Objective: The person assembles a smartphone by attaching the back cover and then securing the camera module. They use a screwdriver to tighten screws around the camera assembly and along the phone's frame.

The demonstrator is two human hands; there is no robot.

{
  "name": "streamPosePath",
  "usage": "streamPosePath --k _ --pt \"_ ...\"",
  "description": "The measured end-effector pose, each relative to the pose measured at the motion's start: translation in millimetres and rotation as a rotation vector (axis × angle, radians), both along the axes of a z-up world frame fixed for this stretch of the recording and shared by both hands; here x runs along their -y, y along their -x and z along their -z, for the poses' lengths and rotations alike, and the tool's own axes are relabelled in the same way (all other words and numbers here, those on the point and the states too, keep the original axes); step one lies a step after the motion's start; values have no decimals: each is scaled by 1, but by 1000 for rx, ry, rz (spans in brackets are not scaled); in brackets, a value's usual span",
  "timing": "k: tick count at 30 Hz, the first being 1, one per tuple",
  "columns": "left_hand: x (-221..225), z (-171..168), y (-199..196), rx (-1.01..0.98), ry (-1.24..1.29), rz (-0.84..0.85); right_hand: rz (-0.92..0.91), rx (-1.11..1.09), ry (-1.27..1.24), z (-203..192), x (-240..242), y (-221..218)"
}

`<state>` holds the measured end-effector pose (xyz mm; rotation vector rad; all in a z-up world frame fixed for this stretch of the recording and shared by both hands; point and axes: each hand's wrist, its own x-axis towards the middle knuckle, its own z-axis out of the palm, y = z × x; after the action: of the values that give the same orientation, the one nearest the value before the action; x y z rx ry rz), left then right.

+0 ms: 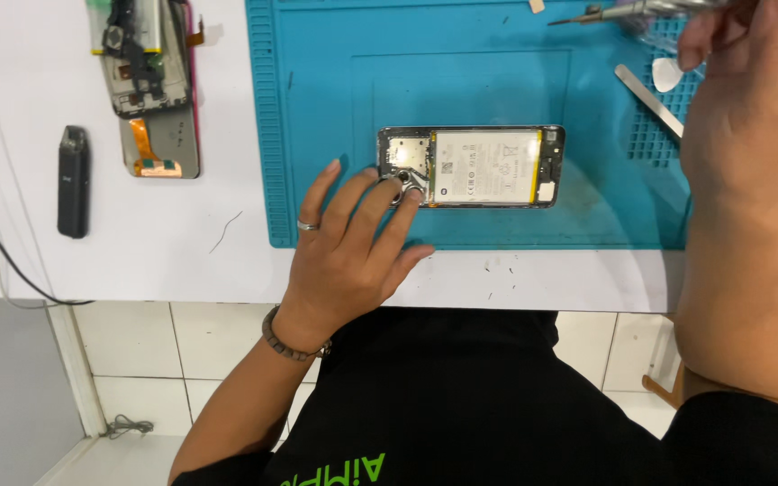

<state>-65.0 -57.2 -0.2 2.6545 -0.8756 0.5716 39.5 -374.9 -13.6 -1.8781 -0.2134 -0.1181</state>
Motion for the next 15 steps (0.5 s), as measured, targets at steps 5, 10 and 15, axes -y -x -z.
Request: streamPosePath --k 5,10,15 --pt "3 2 -2 11 -23 17 54 11 -163 -12 -9 0" --pt "4 2 -1 -6 2 17 -18 76 -196 -18 -16 0" --pt "2 2 -1 -50 99 -10 -146 218 -7 -25 -13 2"
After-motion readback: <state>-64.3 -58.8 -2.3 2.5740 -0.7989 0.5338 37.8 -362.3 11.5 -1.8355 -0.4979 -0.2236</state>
